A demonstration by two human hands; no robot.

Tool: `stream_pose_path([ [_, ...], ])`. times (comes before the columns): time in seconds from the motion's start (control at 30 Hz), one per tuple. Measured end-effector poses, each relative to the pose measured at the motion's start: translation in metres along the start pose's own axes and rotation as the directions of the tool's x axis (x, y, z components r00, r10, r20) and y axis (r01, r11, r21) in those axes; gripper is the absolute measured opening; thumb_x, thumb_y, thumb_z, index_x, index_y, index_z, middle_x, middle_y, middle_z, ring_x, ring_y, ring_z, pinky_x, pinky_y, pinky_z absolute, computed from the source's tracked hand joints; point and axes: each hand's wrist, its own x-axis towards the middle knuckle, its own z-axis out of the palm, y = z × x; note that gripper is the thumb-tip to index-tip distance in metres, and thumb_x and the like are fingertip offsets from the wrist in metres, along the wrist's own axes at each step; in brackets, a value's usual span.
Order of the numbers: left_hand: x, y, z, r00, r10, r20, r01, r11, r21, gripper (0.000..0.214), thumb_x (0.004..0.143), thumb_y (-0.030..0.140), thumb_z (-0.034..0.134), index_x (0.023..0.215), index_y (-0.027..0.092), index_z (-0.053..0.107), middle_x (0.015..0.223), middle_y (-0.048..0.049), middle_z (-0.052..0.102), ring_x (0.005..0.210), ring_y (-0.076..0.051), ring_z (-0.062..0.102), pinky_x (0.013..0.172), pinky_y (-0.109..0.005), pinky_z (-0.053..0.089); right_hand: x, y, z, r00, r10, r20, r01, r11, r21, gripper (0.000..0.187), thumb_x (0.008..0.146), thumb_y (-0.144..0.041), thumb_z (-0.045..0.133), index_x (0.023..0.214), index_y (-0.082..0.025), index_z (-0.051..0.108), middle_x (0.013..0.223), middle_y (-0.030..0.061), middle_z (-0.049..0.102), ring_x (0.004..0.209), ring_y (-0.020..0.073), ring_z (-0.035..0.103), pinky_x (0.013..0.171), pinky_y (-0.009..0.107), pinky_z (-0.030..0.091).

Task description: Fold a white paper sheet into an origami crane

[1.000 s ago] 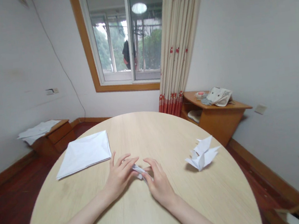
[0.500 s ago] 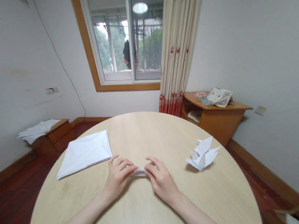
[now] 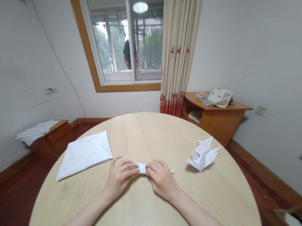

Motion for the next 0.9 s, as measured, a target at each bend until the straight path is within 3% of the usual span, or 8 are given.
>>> stream_pose_path([
  [0.27,-0.003,-0.003,0.006,0.981,-0.071,0.179,0.102,0.981,-0.166,0.015,0.094,0.022,0.053,0.097,0.023,0.068,0.096,-0.0028,0.074,0.088,-0.016,0.067,0.092,-0.037,0.040,-0.009,0.004,0.009,0.989,0.121,0.091,-0.128,0.989,0.075,0.015,0.085,-0.008,0.051,0.084,-0.020,0.059,0.092,0.0067,0.071,0.092,0.0223,0.063,0.085,0.042,0.045],
  [0.47,-0.004,-0.006,0.005,0.953,-0.119,0.279,0.172,0.970,-0.174,0.012,0.091,0.017,0.058,0.093,0.023,0.068,0.094,-0.0007,0.074,0.084,-0.016,0.067,0.092,-0.037,0.038,-0.007,0.003,0.003,0.952,0.196,0.236,-0.222,0.971,0.086,0.011,0.080,-0.012,0.061,0.086,-0.021,0.061,0.093,0.0044,0.073,0.099,0.0237,0.064,0.101,0.052,0.032],
  [0.6,-0.002,-0.005,0.004,0.934,-0.148,0.326,0.206,0.966,-0.154,0.013,0.091,0.013,0.057,0.093,0.022,0.067,0.091,-0.0003,0.073,0.083,-0.016,0.066,0.092,-0.036,0.037,-0.003,0.002,-0.003,0.921,0.229,0.315,-0.277,0.954,0.115,0.013,0.087,-0.016,0.053,0.093,-0.022,0.061,0.095,0.0041,0.072,0.100,0.0215,0.063,0.107,0.053,0.026],
  [0.73,0.000,-0.002,0.001,0.934,-0.154,0.324,0.207,0.969,-0.136,0.016,0.092,0.011,0.051,0.094,0.021,0.064,0.090,-0.0009,0.071,0.083,-0.016,0.062,0.090,-0.034,0.038,-0.003,0.004,-0.003,0.895,0.238,0.377,-0.330,0.922,0.202,0.031,0.085,-0.004,0.039,0.099,-0.021,0.061,0.100,0.0048,0.071,0.093,0.0178,0.064,0.104,0.046,0.035],
  [0.9,0.000,-0.002,0.000,0.938,-0.139,0.319,0.174,0.981,-0.083,0.018,0.093,0.011,0.050,0.095,0.022,0.065,0.093,-0.0022,0.070,0.089,-0.019,0.058,0.083,-0.034,0.038,-0.005,0.007,-0.002,0.869,0.302,0.392,-0.413,0.879,0.237,0.036,0.077,0.000,0.040,0.095,-0.019,0.065,0.097,0.0070,0.070,0.096,0.0203,0.062,0.091,0.039,0.047],
])
